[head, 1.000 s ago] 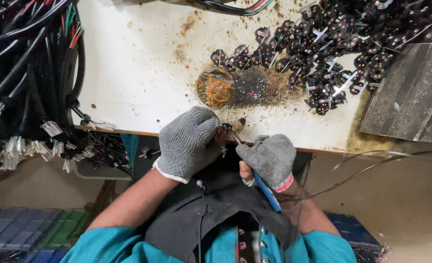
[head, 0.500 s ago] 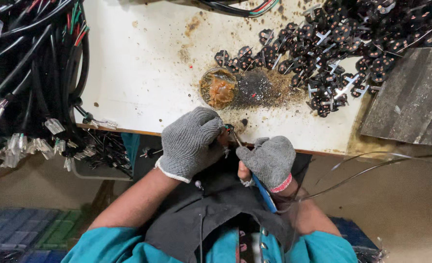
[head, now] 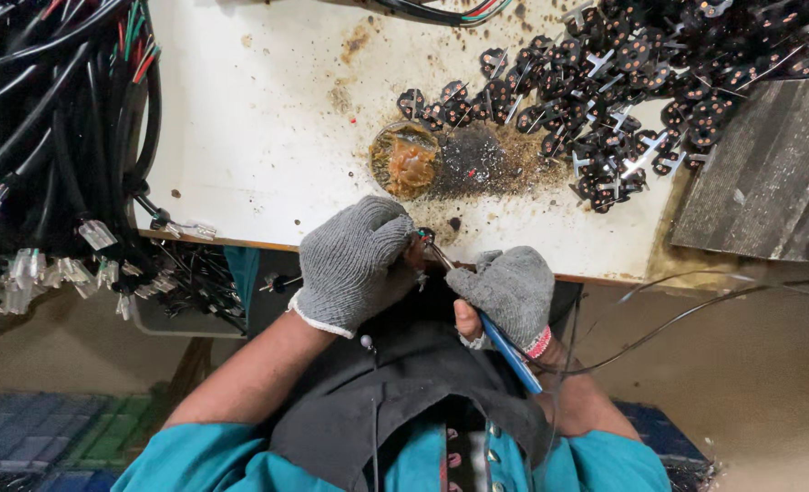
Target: The person solders wires onto small connector components at a workbench. They hold a wire and component in one hand, dip the wire into flux, and use a soldering iron with the other hand to solder the joint, placing finished pieces aside and repeating the cycle.
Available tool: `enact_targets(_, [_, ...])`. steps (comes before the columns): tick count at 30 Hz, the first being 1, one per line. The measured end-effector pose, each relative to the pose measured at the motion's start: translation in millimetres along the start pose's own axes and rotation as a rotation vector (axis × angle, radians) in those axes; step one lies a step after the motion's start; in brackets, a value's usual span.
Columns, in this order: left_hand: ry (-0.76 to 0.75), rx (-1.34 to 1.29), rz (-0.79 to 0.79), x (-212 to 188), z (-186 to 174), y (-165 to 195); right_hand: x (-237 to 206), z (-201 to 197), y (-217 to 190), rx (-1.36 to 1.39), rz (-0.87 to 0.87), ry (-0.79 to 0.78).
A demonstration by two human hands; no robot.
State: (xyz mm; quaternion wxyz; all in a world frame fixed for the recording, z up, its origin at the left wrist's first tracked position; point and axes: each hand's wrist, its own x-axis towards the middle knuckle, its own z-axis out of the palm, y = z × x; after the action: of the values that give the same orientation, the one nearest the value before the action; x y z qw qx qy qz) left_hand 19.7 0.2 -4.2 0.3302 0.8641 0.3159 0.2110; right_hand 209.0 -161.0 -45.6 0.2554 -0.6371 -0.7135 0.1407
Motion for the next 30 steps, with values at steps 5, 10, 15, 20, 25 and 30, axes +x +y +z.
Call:
enact_targets(5, [0.002, 0.0, -0.001, -1, 1, -1, -7, 8, 7, -0.211, -0.026, -0.176])
enact_targets(10, [0.011, 0.021, 0.0, 1, 0, 0, -9, 12, 4, -0.197, -0.023, -0.137])
enact_targets(15, [0.037, 0.017, 0.021, 2, -1, 0, -7, 9, 5, -0.167, -0.004, -0.118])
enact_targets(20, [0.015, 0.068, -0.013, 0, 2, 1, -9, 10, 2, -0.216, -0.018, -0.102])
enact_targets(25, [0.0, 0.038, -0.006, 1, 1, 0, 0, 7, -1, -0.228, -0.03, -0.127])
enact_targets(30, [-0.003, 0.048, 0.003, 2, 1, 0, 28, -19, -18, 0.235, 0.089, 0.262])
